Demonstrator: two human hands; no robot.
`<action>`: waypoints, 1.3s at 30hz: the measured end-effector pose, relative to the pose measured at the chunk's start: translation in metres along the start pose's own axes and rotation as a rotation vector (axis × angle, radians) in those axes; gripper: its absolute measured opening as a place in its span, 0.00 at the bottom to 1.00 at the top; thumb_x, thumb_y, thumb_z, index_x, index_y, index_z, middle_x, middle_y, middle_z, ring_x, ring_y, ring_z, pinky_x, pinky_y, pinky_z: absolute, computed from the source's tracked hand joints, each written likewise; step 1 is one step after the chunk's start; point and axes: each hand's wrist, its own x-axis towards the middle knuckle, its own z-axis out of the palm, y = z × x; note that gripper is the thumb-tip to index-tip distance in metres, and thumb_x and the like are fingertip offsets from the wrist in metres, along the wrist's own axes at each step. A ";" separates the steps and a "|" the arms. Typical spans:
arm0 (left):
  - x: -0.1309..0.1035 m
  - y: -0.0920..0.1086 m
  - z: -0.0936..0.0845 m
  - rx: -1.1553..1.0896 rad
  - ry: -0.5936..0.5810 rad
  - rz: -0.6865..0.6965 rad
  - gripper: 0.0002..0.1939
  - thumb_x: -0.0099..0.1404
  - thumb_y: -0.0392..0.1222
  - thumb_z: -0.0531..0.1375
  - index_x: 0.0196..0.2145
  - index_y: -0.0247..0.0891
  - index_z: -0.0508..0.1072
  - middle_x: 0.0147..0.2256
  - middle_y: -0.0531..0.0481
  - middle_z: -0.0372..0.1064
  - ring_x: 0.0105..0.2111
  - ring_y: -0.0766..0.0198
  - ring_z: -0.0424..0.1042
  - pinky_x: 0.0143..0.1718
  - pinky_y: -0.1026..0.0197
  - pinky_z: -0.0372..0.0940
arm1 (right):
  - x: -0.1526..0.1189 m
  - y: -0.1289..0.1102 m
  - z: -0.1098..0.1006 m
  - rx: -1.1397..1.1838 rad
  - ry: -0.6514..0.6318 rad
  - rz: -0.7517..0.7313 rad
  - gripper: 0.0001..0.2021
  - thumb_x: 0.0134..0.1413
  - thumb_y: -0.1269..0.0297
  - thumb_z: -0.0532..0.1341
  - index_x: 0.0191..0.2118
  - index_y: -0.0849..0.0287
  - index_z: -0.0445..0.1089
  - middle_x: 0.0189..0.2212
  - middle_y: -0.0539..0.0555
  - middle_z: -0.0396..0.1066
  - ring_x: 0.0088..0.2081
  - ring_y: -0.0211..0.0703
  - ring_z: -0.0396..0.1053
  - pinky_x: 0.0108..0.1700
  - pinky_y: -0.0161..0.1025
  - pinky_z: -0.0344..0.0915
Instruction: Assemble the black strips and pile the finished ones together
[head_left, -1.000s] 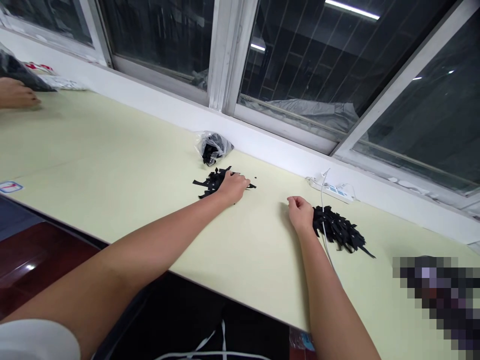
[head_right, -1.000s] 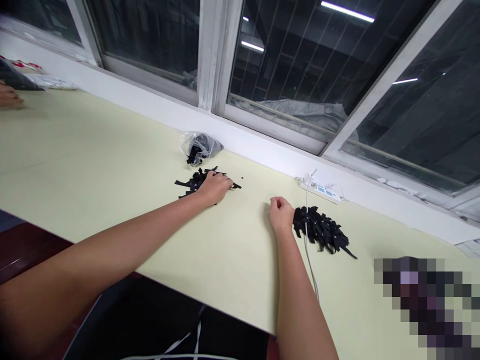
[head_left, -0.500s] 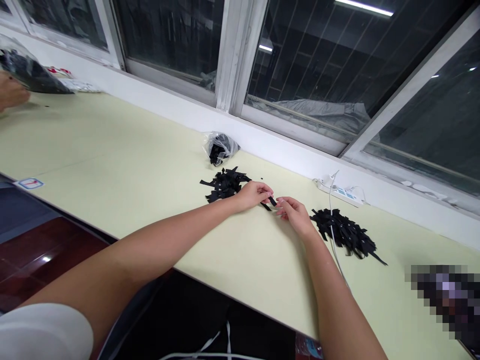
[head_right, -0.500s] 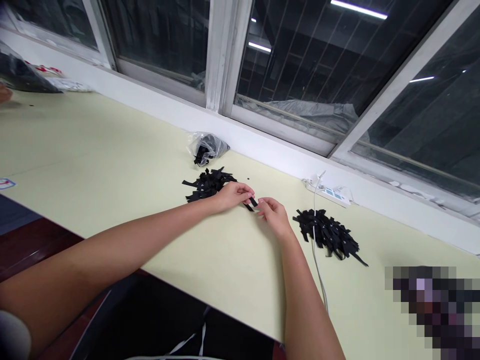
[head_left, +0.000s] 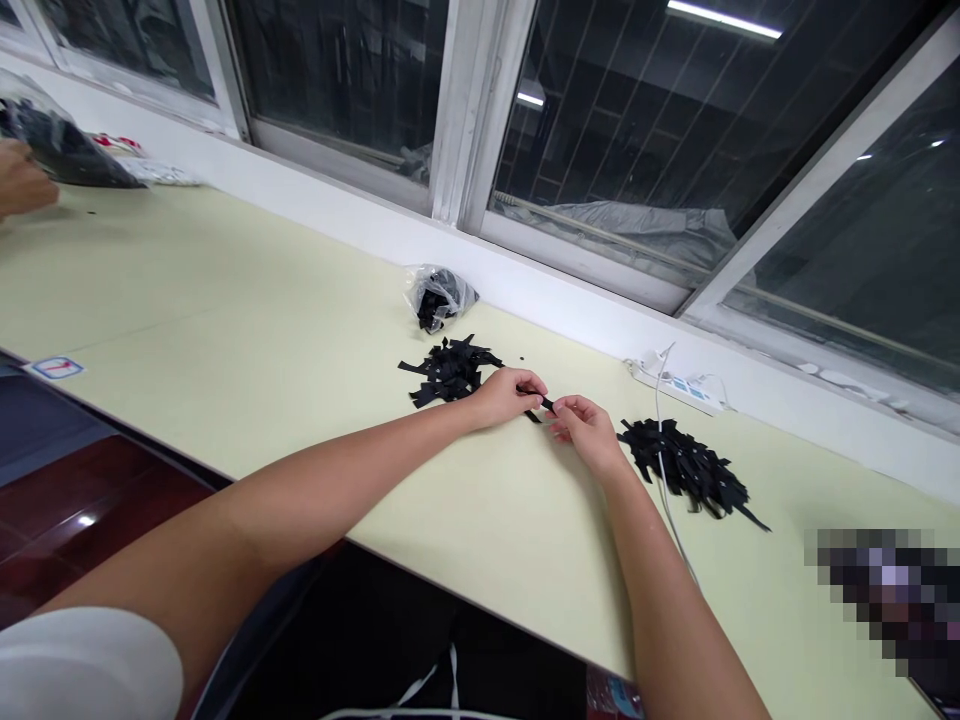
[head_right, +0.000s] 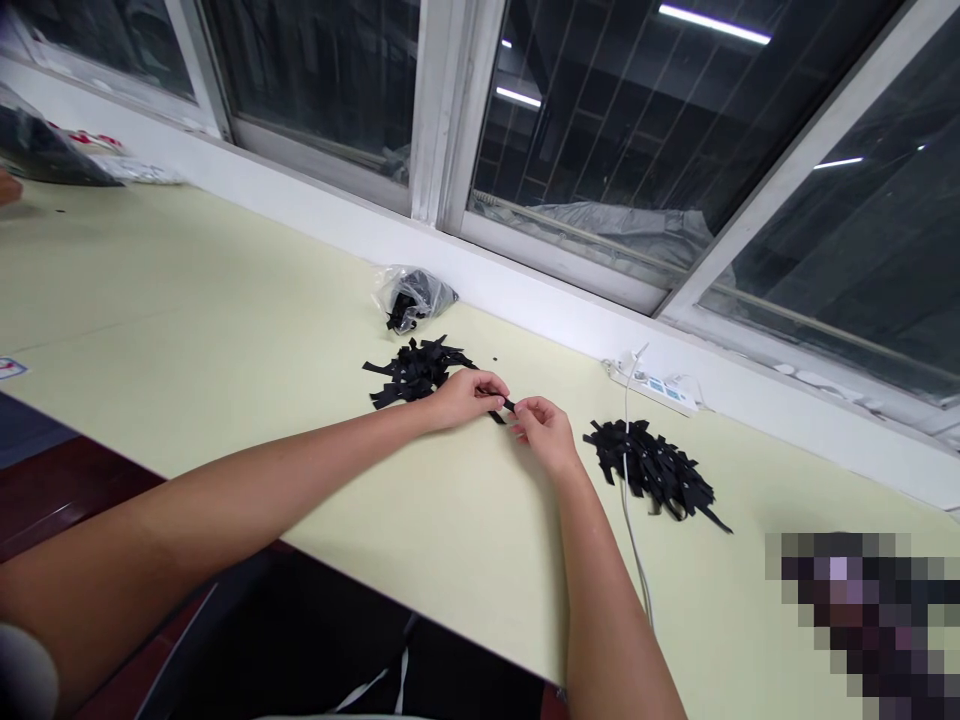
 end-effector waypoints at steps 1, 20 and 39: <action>0.000 0.001 0.000 0.021 0.007 0.017 0.07 0.58 0.31 0.62 0.36 0.31 0.76 0.33 0.46 0.76 0.34 0.65 0.74 0.39 0.63 0.68 | -0.001 -0.001 0.001 0.060 -0.030 0.027 0.19 0.45 0.47 0.68 0.35 0.58 0.72 0.33 0.55 0.77 0.28 0.40 0.72 0.30 0.36 0.70; -0.010 0.014 -0.002 0.577 0.115 0.394 0.14 0.62 0.35 0.57 0.44 0.37 0.77 0.43 0.45 0.74 0.48 0.56 0.69 0.53 0.54 0.63 | 0.001 0.000 0.001 0.223 0.096 -0.003 0.19 0.34 0.58 0.76 0.32 0.58 0.71 0.27 0.51 0.75 0.31 0.40 0.73 0.40 0.40 0.73; -0.012 0.009 0.003 0.337 -0.121 0.140 0.13 0.59 0.34 0.53 0.31 0.33 0.79 0.23 0.53 0.68 0.25 0.66 0.60 0.27 0.64 0.52 | -0.012 -0.011 0.018 -0.536 0.074 -0.480 0.05 0.54 0.60 0.58 0.35 0.53 0.67 0.32 0.51 0.77 0.32 0.42 0.73 0.37 0.38 0.66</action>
